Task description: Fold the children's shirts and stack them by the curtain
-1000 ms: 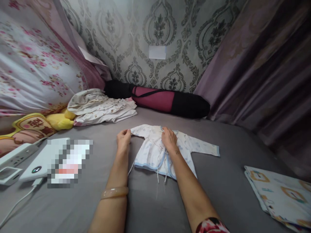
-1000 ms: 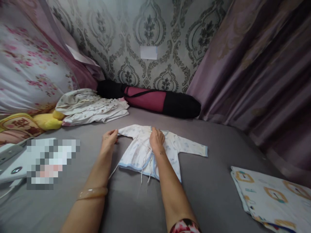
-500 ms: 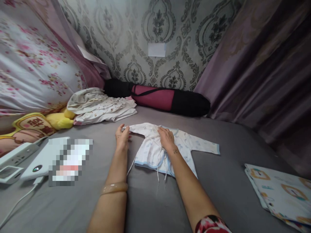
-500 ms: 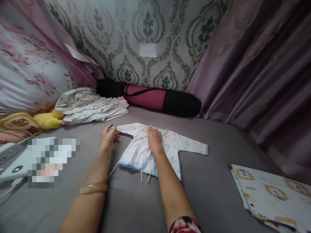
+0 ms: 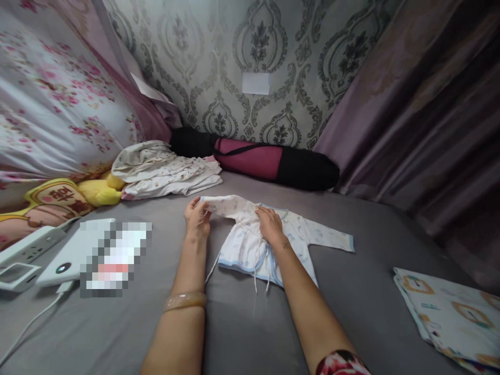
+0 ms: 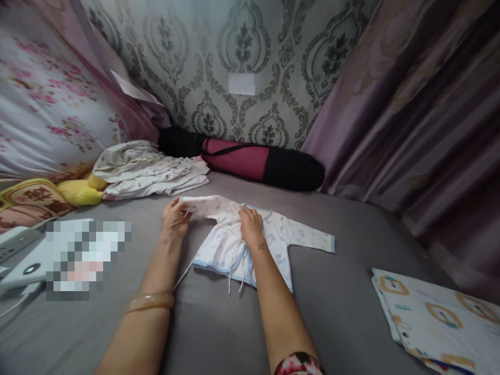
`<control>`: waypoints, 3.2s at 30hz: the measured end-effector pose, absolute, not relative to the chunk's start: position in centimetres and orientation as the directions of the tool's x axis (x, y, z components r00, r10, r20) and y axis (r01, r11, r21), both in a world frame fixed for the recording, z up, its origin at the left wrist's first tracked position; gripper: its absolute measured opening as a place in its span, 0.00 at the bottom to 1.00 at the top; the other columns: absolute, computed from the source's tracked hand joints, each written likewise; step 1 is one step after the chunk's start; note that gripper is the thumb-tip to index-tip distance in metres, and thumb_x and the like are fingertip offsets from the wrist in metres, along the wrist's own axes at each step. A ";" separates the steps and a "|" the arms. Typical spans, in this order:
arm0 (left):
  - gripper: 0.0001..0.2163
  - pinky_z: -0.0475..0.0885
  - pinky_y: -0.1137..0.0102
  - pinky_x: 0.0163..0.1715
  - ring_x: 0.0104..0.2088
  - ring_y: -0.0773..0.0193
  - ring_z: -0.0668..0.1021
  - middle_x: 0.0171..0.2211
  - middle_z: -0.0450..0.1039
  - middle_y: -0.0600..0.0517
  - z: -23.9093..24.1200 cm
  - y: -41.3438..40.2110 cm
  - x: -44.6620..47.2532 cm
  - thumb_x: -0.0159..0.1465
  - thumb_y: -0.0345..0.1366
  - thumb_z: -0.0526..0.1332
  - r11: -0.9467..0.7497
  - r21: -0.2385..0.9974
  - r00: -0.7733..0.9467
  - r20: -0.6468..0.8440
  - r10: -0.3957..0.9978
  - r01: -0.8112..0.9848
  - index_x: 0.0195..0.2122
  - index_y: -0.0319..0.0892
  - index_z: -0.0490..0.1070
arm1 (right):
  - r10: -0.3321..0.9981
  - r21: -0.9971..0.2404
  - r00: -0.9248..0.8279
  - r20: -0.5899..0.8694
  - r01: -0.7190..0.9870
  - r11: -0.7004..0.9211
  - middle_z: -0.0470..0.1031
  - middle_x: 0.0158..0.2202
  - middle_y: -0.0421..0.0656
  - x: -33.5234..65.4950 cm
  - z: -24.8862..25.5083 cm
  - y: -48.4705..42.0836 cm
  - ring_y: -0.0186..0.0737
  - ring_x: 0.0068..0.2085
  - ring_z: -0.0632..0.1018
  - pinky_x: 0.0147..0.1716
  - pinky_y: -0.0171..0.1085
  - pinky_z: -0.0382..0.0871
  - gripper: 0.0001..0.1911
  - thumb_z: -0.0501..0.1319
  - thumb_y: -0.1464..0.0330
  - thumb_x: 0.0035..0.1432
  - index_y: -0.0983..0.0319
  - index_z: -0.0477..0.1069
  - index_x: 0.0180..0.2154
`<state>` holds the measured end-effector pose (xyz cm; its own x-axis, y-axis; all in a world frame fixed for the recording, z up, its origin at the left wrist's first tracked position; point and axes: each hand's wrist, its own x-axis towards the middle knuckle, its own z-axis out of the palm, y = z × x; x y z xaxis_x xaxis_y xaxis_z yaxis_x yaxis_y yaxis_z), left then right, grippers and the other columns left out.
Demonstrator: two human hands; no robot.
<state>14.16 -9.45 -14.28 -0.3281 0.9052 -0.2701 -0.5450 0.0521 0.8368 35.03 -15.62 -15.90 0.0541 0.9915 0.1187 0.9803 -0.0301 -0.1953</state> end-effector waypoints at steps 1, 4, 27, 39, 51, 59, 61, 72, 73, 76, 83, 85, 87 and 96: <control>0.17 0.67 0.75 0.29 0.25 0.72 0.70 0.25 0.69 0.59 -14.1 -9.6 14.2 0.41 0.28 0.61 0.063 0.825 -0.288 -0.267 0.920 -0.562 0.34 0.41 0.70 | 0.993 -0.206 0.056 0.105 0.978 -0.033 0.64 0.63 0.41 35.1 -15.7 -15.6 0.42 0.59 0.65 0.56 0.40 0.58 0.27 0.48 0.81 0.60 0.57 0.69 0.56; 0.11 0.63 0.76 0.26 0.24 0.72 0.68 0.23 0.69 0.57 -13.7 -10.0 14.4 0.39 0.29 0.60 0.051 0.838 -0.216 -0.198 0.956 -0.543 0.27 0.39 0.71 | 0.994 -0.235 0.069 0.082 0.971 -0.048 0.66 0.62 0.43 35.0 -14.7 -15.7 0.44 0.59 0.66 0.56 0.41 0.58 0.25 0.50 0.80 0.59 0.58 0.70 0.54; 0.16 0.67 0.73 0.30 0.29 0.67 0.74 0.31 0.76 0.51 -13.8 -10.1 15.0 0.43 0.31 0.58 -0.037 0.872 -0.183 -0.060 0.981 -0.488 0.35 0.38 0.72 | 0.966 -0.748 -0.226 0.124 0.619 0.241 0.78 0.36 0.40 27.3 -8.6 -10.5 0.30 0.26 0.75 0.31 0.30 0.69 0.10 0.60 0.70 0.56 0.63 0.76 0.39; 0.24 0.66 0.77 0.27 0.23 0.71 0.72 0.25 0.71 0.57 -15.2 -9.1 14.4 0.47 0.26 0.59 0.023 0.894 -0.401 -0.224 0.888 -0.448 0.49 0.39 0.68 | 0.945 -0.436 -0.122 0.304 0.864 0.252 0.75 0.47 0.45 21.6 -12.1 -6.7 0.38 0.48 0.74 0.48 0.33 0.65 0.16 0.50 0.76 0.62 0.61 0.72 0.47; 0.17 0.72 0.63 0.41 0.38 0.55 0.78 0.32 0.75 0.47 -16.5 -8.8 14.2 0.52 0.32 0.58 0.166 0.973 -0.375 -0.216 0.902 -0.161 0.43 0.36 0.74 | 0.970 -0.415 -0.051 0.239 0.897 0.150 0.70 0.57 0.47 25.0 -14.6 -8.2 0.38 0.57 0.70 0.55 0.34 0.61 0.24 0.47 0.79 0.61 0.63 0.66 0.57; 0.14 0.58 0.59 0.60 0.57 0.51 0.69 0.52 0.70 0.41 -16.8 -9.8 15.6 0.59 0.27 0.53 -0.158 0.829 -0.181 0.296 0.938 0.536 0.43 0.41 0.74 | 0.877 -0.287 0.473 0.084 0.854 -0.433 0.72 0.50 0.59 32.5 -14.1 -10.7 0.53 0.53 0.72 0.50 0.43 0.66 0.17 0.54 0.66 0.64 0.69 0.71 0.49; 0.14 0.59 0.58 0.59 0.57 0.52 0.68 0.51 0.71 0.41 -17.1 -10.3 16.1 0.62 0.27 0.51 -0.143 0.749 -0.061 0.238 0.969 0.646 0.43 0.41 0.73 | 0.865 -0.291 0.500 0.047 0.835 -0.467 0.71 0.51 0.59 32.8 -14.4 -10.6 0.53 0.54 0.72 0.50 0.43 0.66 0.19 0.55 0.64 0.64 0.70 0.70 0.50; 0.20 0.47 0.48 0.64 0.68 0.49 0.53 0.67 0.51 0.39 -15.9 -11.8 16.4 0.66 0.36 0.51 -0.008 0.475 0.024 -0.027 0.999 0.880 0.59 0.40 0.64 | 0.930 -0.157 0.352 0.102 0.929 -0.334 0.70 0.49 0.56 32.3 -15.4 -10.9 0.45 0.45 0.77 0.42 0.39 0.67 0.17 0.44 0.77 0.66 0.67 0.63 0.52; 0.21 0.46 0.47 0.64 0.68 0.49 0.53 0.68 0.51 0.39 -15.9 -11.9 16.5 0.66 0.37 0.51 -0.002 0.470 0.019 -0.030 0.999 0.882 0.59 0.40 0.63 | 0.932 -0.136 0.341 0.121 0.936 -0.325 0.69 0.49 0.55 32.5 -15.5 -11.1 0.44 0.44 0.77 0.42 0.39 0.67 0.17 0.43 0.78 0.66 0.66 0.63 0.51; 0.22 0.46 0.46 0.64 0.68 0.50 0.53 0.68 0.51 0.39 -15.8 -12.0 16.5 0.66 0.37 0.50 0.010 0.462 0.006 -0.033 0.999 0.887 0.61 0.39 0.62 | 0.937 -0.086 0.314 0.152 0.949 -0.304 0.68 0.50 0.54 33.1 -15.4 -11.5 0.44 0.46 0.76 0.42 0.38 0.66 0.20 0.41 0.80 0.65 0.64 0.65 0.50; 0.22 0.46 0.45 0.64 0.68 0.50 0.52 0.68 0.50 0.39 -15.5 -12.0 16.4 0.66 0.38 0.50 0.009 0.455 0.016 -0.050 0.999 0.891 0.60 0.39 0.62 | 0.986 -0.028 0.050 0.156 0.999 -0.046 0.68 0.57 0.56 32.3 -14.7 -12.2 0.50 0.59 0.65 0.56 0.44 0.56 0.22 0.42 0.77 0.65 0.68 0.70 0.52; 0.22 0.45 0.45 0.64 0.68 0.50 0.52 0.68 0.50 0.39 -15.6 -12.0 16.4 0.66 0.39 0.50 0.008 0.456 0.017 -0.050 0.999 0.890 0.60 0.39 0.62 | 0.993 -0.110 0.000 0.116 0.994 0.012 0.61 0.63 0.54 31.9 -15.4 -12.3 0.49 0.64 0.59 0.60 0.44 0.50 0.24 0.42 0.69 0.68 0.69 0.62 0.60; 0.22 0.45 0.45 0.64 0.68 0.49 0.51 0.68 0.50 0.39 -15.7 -11.9 16.3 0.66 0.40 0.51 0.004 0.460 0.021 -0.048 0.999 0.888 0.60 0.39 0.62 | 0.999 -0.188 -0.003 0.051 0.982 0.013 0.52 0.68 0.53 31.7 -16.3 -12.2 0.49 0.68 0.51 0.64 0.46 0.42 0.30 0.41 0.61 0.69 0.71 0.52 0.65; 0.16 0.49 0.45 0.63 0.66 0.48 0.56 0.65 0.57 0.41 -15.8 -11.4 15.8 0.64 0.41 0.55 -0.015 0.484 0.037 -0.036 0.999 0.875 0.51 0.43 0.69 | 1.000 -0.500 -0.003 0.014 0.866 0.010 0.50 0.69 0.51 33.2 -15.5 -12.1 0.42 0.69 0.51 0.65 0.44 0.43 0.30 0.43 0.61 0.68 0.68 0.52 0.66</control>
<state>15.78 -11.37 -15.77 0.0373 0.9987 -0.0359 0.8748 -0.0152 0.4843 33.22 -12.13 -15.51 -0.0034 0.9999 0.0137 0.8658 0.0098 -0.5003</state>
